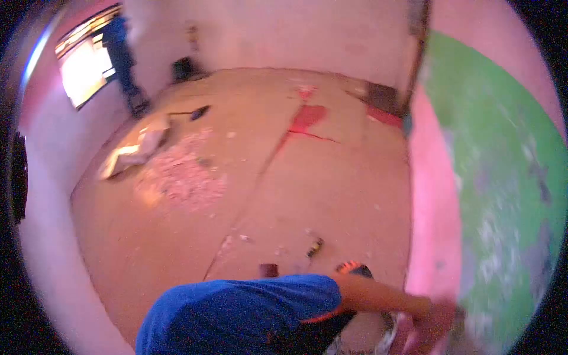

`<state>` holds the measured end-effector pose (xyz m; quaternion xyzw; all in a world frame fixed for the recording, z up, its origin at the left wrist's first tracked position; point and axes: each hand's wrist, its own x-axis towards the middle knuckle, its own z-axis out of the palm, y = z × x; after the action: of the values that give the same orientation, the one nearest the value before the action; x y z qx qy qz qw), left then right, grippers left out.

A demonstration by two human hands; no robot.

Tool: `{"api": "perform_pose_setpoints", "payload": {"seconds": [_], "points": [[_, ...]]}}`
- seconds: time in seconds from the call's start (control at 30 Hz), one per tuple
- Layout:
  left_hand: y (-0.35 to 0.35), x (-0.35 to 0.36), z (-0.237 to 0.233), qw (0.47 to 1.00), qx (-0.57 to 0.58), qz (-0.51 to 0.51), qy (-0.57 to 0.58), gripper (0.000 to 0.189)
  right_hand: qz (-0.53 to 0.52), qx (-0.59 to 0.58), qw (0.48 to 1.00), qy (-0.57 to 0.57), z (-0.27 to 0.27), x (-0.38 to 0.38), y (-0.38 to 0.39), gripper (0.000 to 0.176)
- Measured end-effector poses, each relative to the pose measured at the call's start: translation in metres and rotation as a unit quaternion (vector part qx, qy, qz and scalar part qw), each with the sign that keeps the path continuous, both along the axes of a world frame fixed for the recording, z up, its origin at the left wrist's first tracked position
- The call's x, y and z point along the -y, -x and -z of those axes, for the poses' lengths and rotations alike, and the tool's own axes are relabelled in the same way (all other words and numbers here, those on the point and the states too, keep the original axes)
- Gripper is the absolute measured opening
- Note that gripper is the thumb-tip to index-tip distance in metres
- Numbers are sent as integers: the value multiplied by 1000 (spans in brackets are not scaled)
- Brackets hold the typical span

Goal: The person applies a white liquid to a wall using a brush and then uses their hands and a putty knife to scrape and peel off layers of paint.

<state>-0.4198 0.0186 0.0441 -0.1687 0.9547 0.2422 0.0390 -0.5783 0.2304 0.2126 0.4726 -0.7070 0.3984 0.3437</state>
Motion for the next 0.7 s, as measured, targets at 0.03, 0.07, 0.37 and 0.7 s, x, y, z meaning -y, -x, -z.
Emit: {"api": "perform_pose_setpoints", "payload": {"seconds": [0.03,0.07,0.37,0.7], "points": [[7,-5,3,1000,-4,19,4,43,23,-6,1000,15,-12,-16,11,28],[11,-12,7,999,-7,42,8,44,47,-9,999,19,-24,-33,20,28],[3,-14,-14,991,76,106,36,61,160,375,910,78,114,-30,-68,24],[6,-18,-14,987,76,140,30,62,-178,370,864,291,-121,-31,-66,28]]}}
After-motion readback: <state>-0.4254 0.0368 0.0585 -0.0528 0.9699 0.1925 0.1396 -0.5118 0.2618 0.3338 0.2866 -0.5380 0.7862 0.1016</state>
